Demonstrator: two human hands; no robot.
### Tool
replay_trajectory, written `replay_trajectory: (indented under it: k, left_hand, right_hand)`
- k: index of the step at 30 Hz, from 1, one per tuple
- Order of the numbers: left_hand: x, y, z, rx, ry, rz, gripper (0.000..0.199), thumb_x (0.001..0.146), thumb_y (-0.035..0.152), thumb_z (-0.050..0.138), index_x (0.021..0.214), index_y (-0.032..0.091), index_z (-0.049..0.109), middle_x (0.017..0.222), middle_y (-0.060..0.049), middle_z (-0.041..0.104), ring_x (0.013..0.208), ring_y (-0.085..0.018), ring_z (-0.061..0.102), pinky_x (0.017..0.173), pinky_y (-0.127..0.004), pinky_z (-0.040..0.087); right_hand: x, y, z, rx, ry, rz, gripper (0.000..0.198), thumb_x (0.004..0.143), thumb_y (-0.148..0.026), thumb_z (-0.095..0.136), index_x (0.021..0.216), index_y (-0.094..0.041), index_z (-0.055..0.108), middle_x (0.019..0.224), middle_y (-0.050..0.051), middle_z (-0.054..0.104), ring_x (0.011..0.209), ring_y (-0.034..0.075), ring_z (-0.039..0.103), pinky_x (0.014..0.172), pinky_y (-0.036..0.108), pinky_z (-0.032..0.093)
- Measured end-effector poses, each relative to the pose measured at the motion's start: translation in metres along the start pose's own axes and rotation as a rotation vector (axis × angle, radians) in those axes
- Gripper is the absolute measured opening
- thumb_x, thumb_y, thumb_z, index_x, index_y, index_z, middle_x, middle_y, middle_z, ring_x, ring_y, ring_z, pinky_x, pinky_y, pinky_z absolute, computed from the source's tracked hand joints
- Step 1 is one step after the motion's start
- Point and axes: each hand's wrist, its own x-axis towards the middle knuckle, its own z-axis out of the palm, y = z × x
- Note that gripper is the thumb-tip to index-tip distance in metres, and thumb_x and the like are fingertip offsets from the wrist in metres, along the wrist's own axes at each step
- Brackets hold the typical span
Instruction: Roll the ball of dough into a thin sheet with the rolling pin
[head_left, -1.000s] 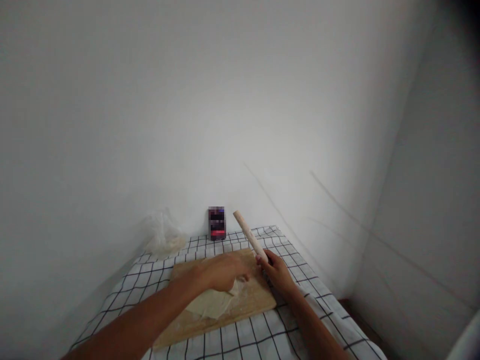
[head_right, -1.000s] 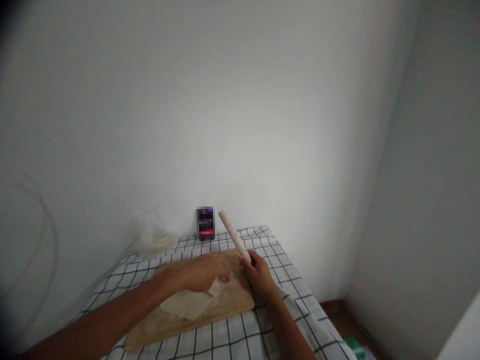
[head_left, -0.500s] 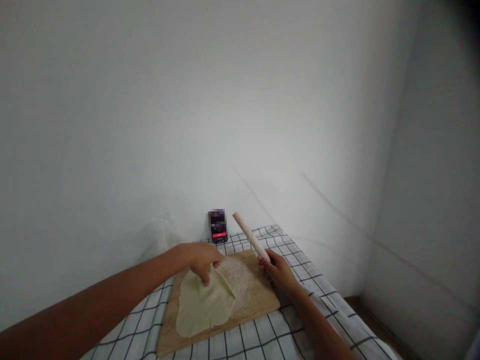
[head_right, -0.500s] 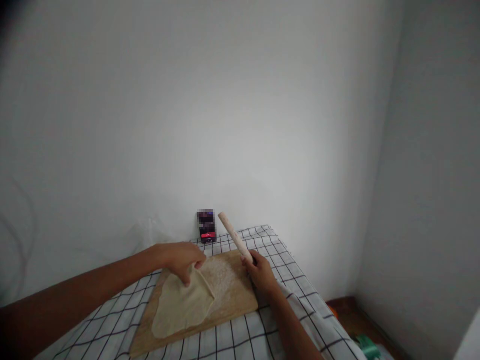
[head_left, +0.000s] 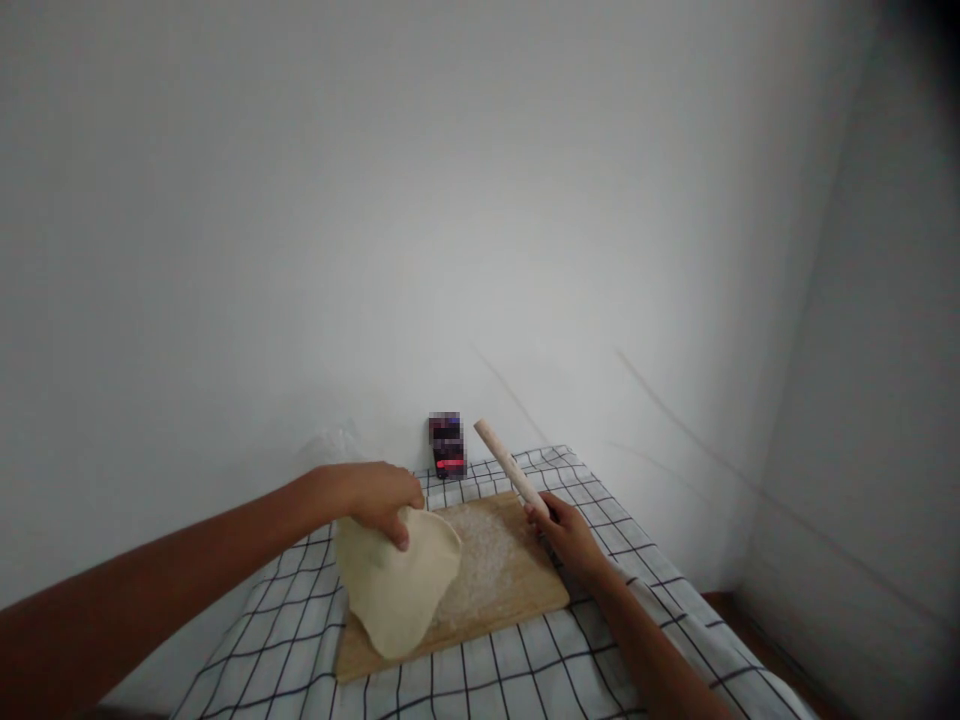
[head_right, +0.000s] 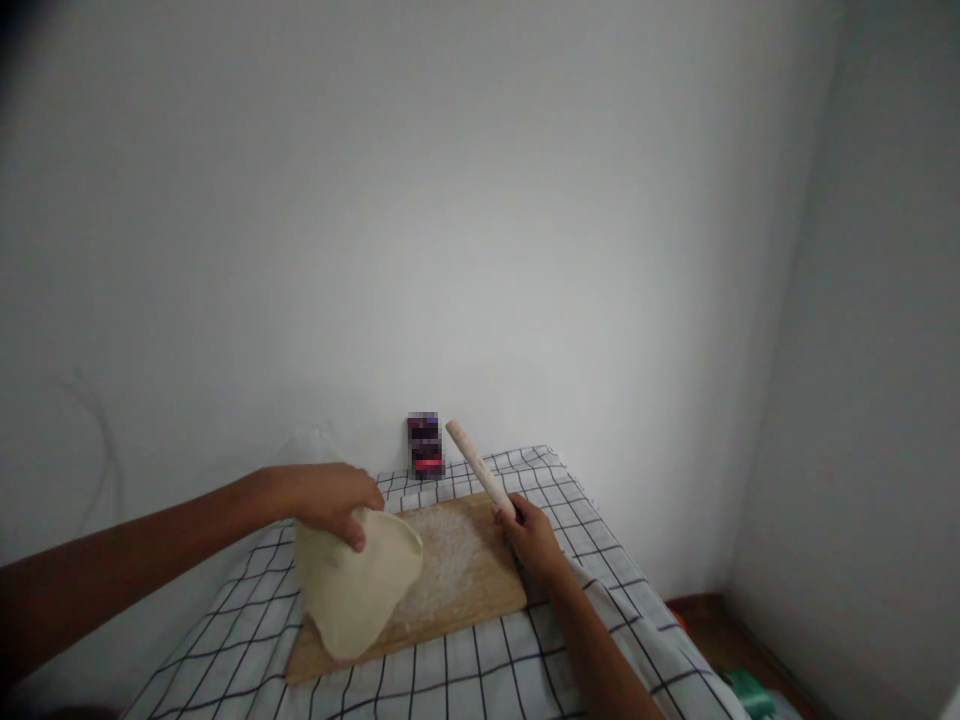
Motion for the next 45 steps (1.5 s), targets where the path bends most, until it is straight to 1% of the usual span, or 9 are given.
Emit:
replay_trajectory:
  k: [4,9,18,23,26,31,34,40,45]
  left_hand:
    - [-0.023,-0.008,-0.011,0.04,0.019,-0.035,0.022,0.061,0.011,0.076,0.075,0.028,0.076,0.07,0.002,0.072,0.063,-0.02,0.063,0.067,-0.031,0.045]
    - [-0.024,-0.009,-0.01,0.131,0.14,-0.046,0.028,0.063,-0.003,0.064,0.051,0.022,0.061,0.063,-0.003,0.067,0.076,-0.023,0.064,0.091,-0.04,0.043]
    - [-0.055,-0.049,-0.002,-0.141,0.18,-0.088,0.04,0.074,0.001,0.054,0.099,0.025,0.074,0.099,0.0,0.077,0.091,-0.019,0.07,0.081,-0.025,0.043]
    - [-0.08,-0.062,0.003,-0.147,0.201,-0.116,0.038,0.075,-0.001,0.048,0.093,0.023,0.071,0.094,0.0,0.074,0.092,-0.019,0.069,0.081,-0.023,0.043]
    - [-0.058,-0.047,0.007,-0.041,0.157,-0.055,0.037,0.069,-0.003,0.05,0.088,0.021,0.07,0.093,-0.003,0.074,0.088,-0.021,0.069,0.079,-0.027,0.046]
    - [0.037,0.018,0.036,-0.126,0.131,0.107,0.028,0.063,-0.001,0.062,0.072,0.025,0.07,0.082,-0.003,0.075,0.081,-0.025,0.07,0.076,-0.032,0.052]
    - [0.073,0.035,0.047,-0.276,0.217,0.185,0.048,0.065,0.004,0.066,0.103,0.033,0.076,0.107,0.001,0.078,0.094,-0.022,0.071,0.082,-0.03,0.053]
    - [0.056,-0.005,0.083,-0.566,0.572,-0.085,0.031,0.096,0.031,0.048,0.103,0.017,0.075,0.099,-0.007,0.079,0.092,-0.023,0.073,0.084,-0.032,0.054]
    - [0.033,0.007,0.147,-0.674,0.745,-0.264,0.035,0.097,0.036,0.049,0.112,0.018,0.076,0.117,-0.011,0.078,0.11,-0.027,0.071,0.1,-0.039,0.052]
  right_hand:
    - [-0.002,-0.003,0.0,-0.001,0.004,-0.007,0.039,0.091,-0.055,0.057,0.095,-0.018,0.07,0.071,0.0,0.061,0.065,0.018,0.055,0.059,0.028,0.042]
    - [-0.002,-0.004,0.0,-0.012,0.012,-0.024,0.038,0.091,-0.053,0.057,0.093,-0.018,0.069,0.07,-0.001,0.06,0.066,0.018,0.055,0.059,0.028,0.041]
    - [-0.002,-0.005,-0.002,-0.012,-0.002,-0.021,0.034,0.09,-0.052,0.058,0.088,-0.019,0.069,0.069,-0.001,0.06,0.065,0.017,0.053,0.059,0.028,0.04]
    - [-0.003,-0.005,-0.002,-0.015,0.0,-0.015,0.035,0.09,-0.052,0.059,0.094,-0.018,0.07,0.071,-0.001,0.06,0.065,0.017,0.053,0.06,0.029,0.039]
    - [-0.003,-0.006,-0.001,-0.022,0.01,-0.008,0.038,0.09,-0.053,0.059,0.097,-0.018,0.071,0.07,-0.001,0.059,0.066,0.018,0.054,0.06,0.029,0.04]
    - [-0.003,-0.01,0.0,-0.033,0.015,0.003,0.043,0.09,-0.057,0.059,0.098,-0.017,0.072,0.07,0.0,0.061,0.062,0.017,0.053,0.057,0.028,0.04]
    - [-0.003,-0.01,-0.001,-0.037,0.006,0.0,0.044,0.091,-0.059,0.057,0.096,-0.018,0.071,0.073,0.002,0.064,0.065,0.018,0.056,0.058,0.028,0.042]
    - [-0.004,-0.007,0.002,-0.015,0.025,0.001,0.045,0.092,-0.062,0.056,0.097,-0.019,0.067,0.076,0.001,0.064,0.066,0.018,0.056,0.059,0.029,0.044]
    - [-0.007,-0.008,0.003,-0.021,0.053,-0.016,0.046,0.093,-0.065,0.054,0.103,-0.02,0.061,0.08,0.001,0.065,0.066,0.018,0.058,0.06,0.029,0.046]
